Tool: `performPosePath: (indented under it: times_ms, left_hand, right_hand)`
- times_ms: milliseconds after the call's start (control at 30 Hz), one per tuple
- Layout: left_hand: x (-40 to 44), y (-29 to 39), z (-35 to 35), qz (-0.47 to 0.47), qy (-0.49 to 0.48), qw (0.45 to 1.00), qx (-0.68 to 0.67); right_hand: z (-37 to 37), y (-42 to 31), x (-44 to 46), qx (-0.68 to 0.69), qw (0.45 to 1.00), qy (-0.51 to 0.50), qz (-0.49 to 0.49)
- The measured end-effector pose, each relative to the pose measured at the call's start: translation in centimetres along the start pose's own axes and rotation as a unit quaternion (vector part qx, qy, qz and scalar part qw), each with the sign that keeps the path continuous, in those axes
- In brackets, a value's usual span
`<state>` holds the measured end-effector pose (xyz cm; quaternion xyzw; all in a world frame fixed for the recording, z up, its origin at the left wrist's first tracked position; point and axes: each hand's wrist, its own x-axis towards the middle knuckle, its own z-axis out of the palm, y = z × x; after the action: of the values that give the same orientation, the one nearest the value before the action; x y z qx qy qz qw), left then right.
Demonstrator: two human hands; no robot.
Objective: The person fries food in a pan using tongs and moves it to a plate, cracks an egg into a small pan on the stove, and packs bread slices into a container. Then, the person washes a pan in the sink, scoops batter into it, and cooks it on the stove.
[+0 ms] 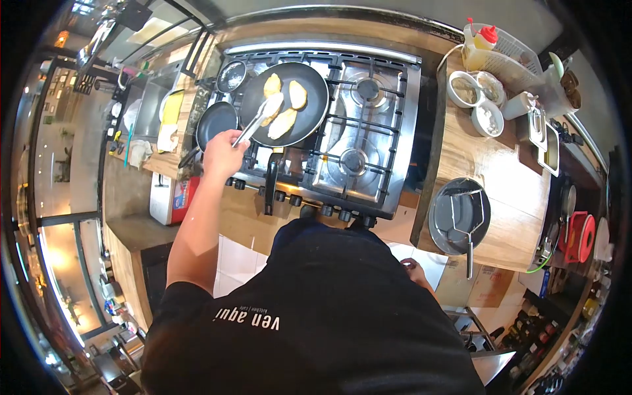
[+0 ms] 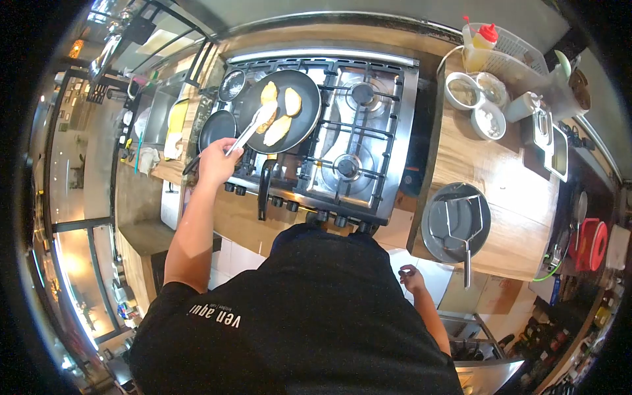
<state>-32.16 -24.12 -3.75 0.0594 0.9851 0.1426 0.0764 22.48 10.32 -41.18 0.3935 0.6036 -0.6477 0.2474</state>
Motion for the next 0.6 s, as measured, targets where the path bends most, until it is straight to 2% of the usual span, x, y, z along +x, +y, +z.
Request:
performPosePath:
  times_ms: [100,200,233,300,367,433,500,600]
  left_hand:
    - [-0.3,1.6,1.0,0.036,0.014,0.998,0.058]
    - [-1.5,3.9,1.7,0.07,0.031,0.987,0.139]
    - [-1.4,4.0,2.3,0.067,0.033,0.988,0.135]
    - [-0.9,3.9,3.3,0.098,0.035,0.979,0.177]
    - [-0.2,3.8,3.4,0.088,0.036,0.982,0.161]
    - [0.8,3.5,3.3,0.082,0.038,0.985,0.146]
    - [1.6,2.6,2.7,0.018,-0.041,0.999,0.017]
    - [1.1,1.2,1.3,0.017,0.002,0.998,0.068]
  right_hand:
    - [0.0,3.6,1.8,0.025,0.999,-0.013,-0.026]
    - [0.2,-0.1,-0.5,-0.004,1.0,0.0,-0.021]
    - [0.5,-0.3,-0.6,0.05,0.999,0.004,-0.003]
    - [0.4,-0.8,-0.8,0.007,1.0,0.006,-0.015]
    - [0.3,-0.3,-0.8,-0.033,0.999,0.006,-0.026]
    - [0.5,-0.2,-0.6,0.008,1.0,-0.001,-0.019]
    - [0.5,-0.2,-0.6,0.03,0.999,-0.002,-0.015]
    - [0.8,-1.2,-1.1,-0.028,0.999,0.011,-0.015]
